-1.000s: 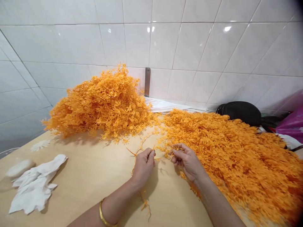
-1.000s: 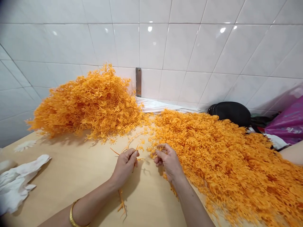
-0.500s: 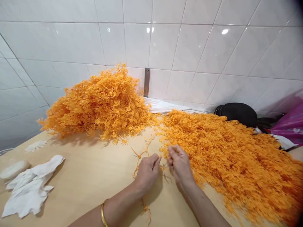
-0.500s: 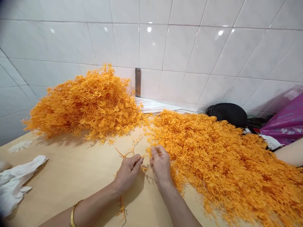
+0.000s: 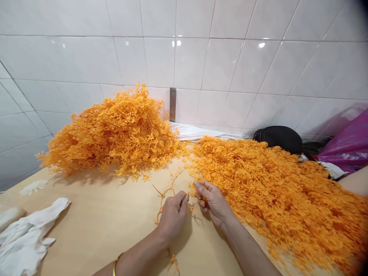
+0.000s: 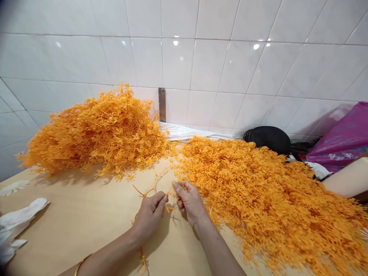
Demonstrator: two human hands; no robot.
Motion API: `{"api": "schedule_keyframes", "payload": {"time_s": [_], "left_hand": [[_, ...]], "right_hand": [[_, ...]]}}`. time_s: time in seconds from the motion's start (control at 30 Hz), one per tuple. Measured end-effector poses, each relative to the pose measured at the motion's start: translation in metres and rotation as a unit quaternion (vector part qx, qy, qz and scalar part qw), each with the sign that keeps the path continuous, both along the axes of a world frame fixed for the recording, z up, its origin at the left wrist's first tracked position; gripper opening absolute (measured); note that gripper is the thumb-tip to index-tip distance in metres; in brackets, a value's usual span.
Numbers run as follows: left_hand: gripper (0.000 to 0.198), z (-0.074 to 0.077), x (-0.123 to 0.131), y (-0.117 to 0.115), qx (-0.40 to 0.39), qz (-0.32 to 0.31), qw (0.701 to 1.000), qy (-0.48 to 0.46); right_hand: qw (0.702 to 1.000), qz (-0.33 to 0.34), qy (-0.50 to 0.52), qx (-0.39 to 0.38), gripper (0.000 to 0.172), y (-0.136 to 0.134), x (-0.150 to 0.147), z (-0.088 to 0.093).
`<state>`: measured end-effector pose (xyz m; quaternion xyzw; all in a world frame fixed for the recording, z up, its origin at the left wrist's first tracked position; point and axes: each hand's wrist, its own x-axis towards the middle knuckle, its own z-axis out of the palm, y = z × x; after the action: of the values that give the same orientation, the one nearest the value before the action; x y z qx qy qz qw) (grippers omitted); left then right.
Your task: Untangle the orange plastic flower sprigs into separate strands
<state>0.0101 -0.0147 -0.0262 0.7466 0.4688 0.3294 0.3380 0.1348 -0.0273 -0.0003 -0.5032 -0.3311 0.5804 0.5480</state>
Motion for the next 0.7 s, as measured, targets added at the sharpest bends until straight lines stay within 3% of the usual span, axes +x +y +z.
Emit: {"api": "schedule_keyframes", "payload": {"time_s": [0.13, 0.2, 0.3, 0.37, 0.4, 0.5, 0.57, 0.63, 0.7], "left_hand": [[0.031, 0.002, 0.001, -0.002, 0.006, -0.018, 0.999, 0.037], [0.031, 0.002, 0.000, -0.004, 0.010, -0.026, 0.998, 0.048], [0.032, 0.000, -0.002, -0.005, 0.011, -0.018, 0.999, 0.043], [0.032, -0.001, -0.003, -0.005, 0.005, -0.003, 1.000, 0.018], [0.032, 0.001, -0.003, -0.005, 0.005, 0.004, 1.000, 0.001], [0.030, 0.013, -0.008, -0.003, 0.025, 0.020, 0.999, -0.043], [0.030, 0.027, -0.014, -0.003, 0.048, 0.026, 0.997, -0.057], [0.029, 0.042, -0.020, -0.005, 0.063, 0.029, 0.995, -0.065], [0.028, 0.053, -0.028, -0.009, 0.068, 0.028, 0.994, -0.079]], "right_hand": [[0.997, -0.036, -0.028, 0.063, 0.033, 0.006, -0.002, -0.008], [0.987, -0.119, -0.065, 0.086, 0.032, 0.008, 0.008, -0.007], [0.946, -0.241, -0.193, 0.103, 0.029, 0.007, 0.029, 0.001], [0.901, -0.225, -0.353, 0.113, 0.027, 0.002, 0.036, 0.006], [0.865, -0.198, -0.443, 0.126, 0.025, -0.002, 0.038, 0.008], [0.717, -0.144, -0.659, 0.173, 0.025, -0.017, 0.035, 0.007], [0.639, -0.129, -0.731, 0.198, 0.027, -0.030, 0.036, 0.006], [0.612, -0.118, -0.752, 0.217, 0.026, -0.045, 0.039, 0.006], [0.623, -0.109, -0.739, 0.233, 0.024, -0.059, 0.044, 0.008]]}}
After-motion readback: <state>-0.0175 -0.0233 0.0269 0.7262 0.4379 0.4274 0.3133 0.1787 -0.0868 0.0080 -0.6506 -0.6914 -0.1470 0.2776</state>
